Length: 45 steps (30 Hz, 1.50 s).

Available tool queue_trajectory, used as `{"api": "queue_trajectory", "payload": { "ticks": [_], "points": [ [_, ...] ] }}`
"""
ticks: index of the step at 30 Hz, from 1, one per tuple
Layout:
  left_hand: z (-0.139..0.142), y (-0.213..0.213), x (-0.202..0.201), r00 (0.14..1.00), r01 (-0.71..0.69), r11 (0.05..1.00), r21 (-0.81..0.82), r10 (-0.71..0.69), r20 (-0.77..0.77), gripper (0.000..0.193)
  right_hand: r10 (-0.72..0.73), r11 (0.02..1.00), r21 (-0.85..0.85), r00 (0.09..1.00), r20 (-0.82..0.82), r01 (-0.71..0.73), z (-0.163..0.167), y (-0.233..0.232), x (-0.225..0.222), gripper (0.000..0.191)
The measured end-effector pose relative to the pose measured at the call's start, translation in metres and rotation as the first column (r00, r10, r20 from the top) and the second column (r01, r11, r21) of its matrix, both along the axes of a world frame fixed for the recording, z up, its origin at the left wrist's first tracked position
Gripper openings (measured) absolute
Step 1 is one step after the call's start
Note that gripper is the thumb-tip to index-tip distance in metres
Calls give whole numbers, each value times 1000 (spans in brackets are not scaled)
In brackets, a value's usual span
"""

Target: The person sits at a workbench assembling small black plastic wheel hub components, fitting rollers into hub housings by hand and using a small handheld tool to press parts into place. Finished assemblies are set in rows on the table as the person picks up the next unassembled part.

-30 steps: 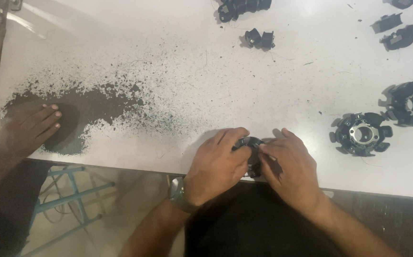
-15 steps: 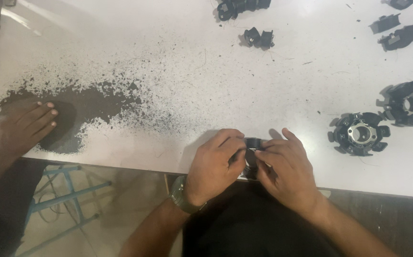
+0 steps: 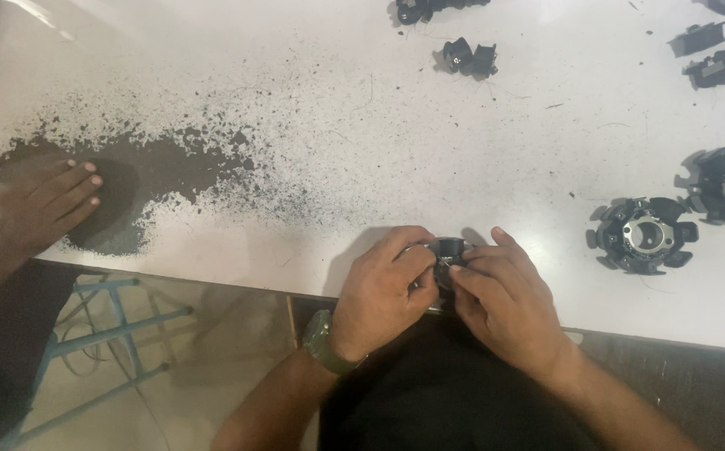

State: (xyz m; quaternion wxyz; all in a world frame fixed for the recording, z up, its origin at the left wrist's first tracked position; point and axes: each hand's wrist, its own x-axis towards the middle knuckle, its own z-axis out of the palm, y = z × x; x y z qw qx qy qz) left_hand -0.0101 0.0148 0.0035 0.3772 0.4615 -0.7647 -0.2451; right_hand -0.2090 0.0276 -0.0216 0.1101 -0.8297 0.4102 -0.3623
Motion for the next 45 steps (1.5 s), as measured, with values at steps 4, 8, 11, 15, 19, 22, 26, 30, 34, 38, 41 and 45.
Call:
{"api": "queue_trajectory", "payload": {
  "ticks": [4,8,11,15,19,22,26,30,34,38,41,45],
  "points": [
    [-3,3,1,1000,-11,1000,19,11,-3,17,1,1000,4,1000,-21,-1,-1,1,0,31],
    [7,1,7,976,-165,982,-96,177,126,26,-72,997,2,997,25,72,4,-3,-6,31],
    [20,-3,7,966,-240,952,-189,253,47,62,-205,979,-26,978,-28,204,9,-18,-25,38],
    [29,7,-21,932,-23,978,-209,97,350,104,-358,934,-12,933,-36,358,15,-13,-55,39],
    [25,-15,-44,881,70,980,188,-149,449,97,-532,843,-39,820,-211,537,20,7,-94,46],
    [34,-36,-62,847,142,971,193,-220,485,100,-587,783,23,750,-306,622,13,20,-111,51],
    [54,-82,-137,842,313,943,116,-332,425,101,-631,747,30,722,-282,664,-1,32,-140,44],
    [51,-122,-231,803,455,890,40,-429,413,98,-700,675,134,687,-196,726,0,48,-176,43],
    [28,-129,-277,776,490,872,-5,-433,459,103,-794,608,28,605,64,794,28,55,-213,40],
    [24,-132,-268,872,430,833,-347,-283,399,128,-780,624,-143,603,-165,768,43,17,-232,46],
    [33,-135,-203,781,466,875,-132,-336,526,96,-648,746,15,730,-215,666,36,-16,-221,44],
    [49,-139,-97,788,169,958,233,-274,552,34,-620,727,48,685,-384,685,41,-40,-218,48]
  ]
}}
